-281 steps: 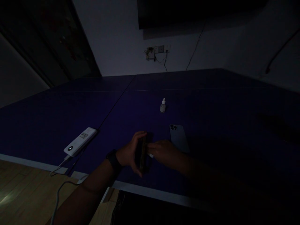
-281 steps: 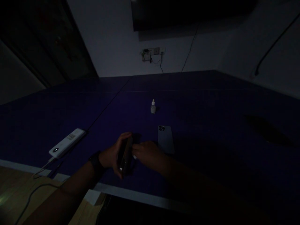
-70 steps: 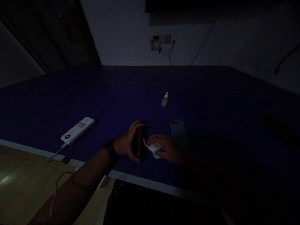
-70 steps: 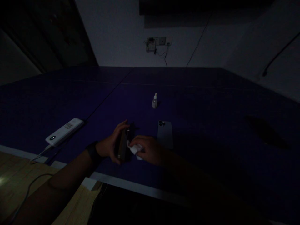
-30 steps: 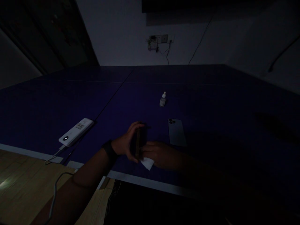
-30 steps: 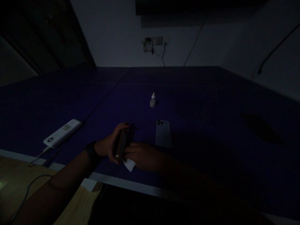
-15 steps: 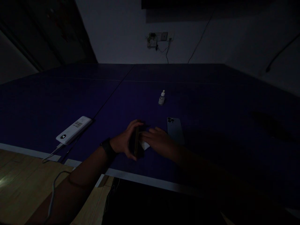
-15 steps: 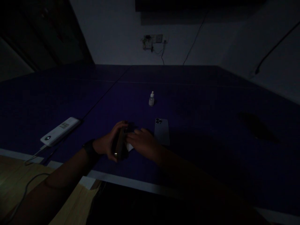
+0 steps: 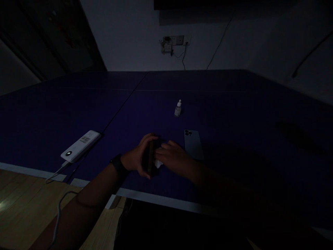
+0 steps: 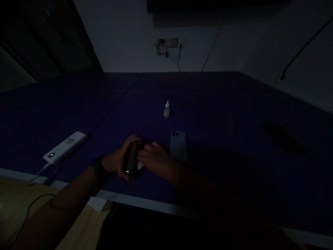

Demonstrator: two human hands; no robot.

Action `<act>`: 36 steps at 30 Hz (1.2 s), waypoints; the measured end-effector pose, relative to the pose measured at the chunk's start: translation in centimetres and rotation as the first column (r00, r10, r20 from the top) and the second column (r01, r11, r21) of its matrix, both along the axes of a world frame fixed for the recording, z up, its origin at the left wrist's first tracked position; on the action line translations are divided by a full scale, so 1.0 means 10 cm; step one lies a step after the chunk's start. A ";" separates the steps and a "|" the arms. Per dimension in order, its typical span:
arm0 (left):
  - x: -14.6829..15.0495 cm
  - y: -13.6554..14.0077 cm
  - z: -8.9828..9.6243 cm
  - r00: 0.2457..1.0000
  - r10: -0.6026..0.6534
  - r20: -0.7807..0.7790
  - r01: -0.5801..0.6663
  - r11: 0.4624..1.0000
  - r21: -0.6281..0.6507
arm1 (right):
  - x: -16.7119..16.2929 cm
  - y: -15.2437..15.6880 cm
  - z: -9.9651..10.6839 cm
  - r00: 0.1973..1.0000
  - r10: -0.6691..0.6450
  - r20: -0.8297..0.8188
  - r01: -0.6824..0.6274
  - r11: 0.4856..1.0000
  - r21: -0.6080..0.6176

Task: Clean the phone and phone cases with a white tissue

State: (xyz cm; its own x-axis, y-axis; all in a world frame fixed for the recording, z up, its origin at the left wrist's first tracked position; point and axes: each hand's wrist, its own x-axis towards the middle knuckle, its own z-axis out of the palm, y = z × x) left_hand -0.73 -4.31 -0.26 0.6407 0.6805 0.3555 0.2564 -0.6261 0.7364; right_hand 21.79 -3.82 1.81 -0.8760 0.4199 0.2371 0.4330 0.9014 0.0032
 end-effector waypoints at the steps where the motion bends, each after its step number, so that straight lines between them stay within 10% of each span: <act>1: 0.00 0.00 0.01 1.000 0.000 -0.009 0.000 1.000 0.002 | -0.01 0.04 0.00 0.999 -0.036 0.007 0.036 0.999 0.008; 8: -0.01 0.00 0.04 1.000 -0.010 -0.013 0.010 1.000 0.007 | 0.00 0.14 -0.03 0.990 -0.139 -0.006 0.140 0.988 0.062; 30: -0.01 0.01 0.03 1.000 -0.005 0.014 0.005 1.000 0.020 | 0.08 -0.21 0.05 0.953 0.280 -0.112 -0.300 0.918 -0.259; 36: 0.00 0.02 0.02 1.000 -0.014 0.013 0.013 1.000 0.022 | 0.07 -0.23 0.08 0.970 0.243 -0.018 -0.243 0.963 -0.117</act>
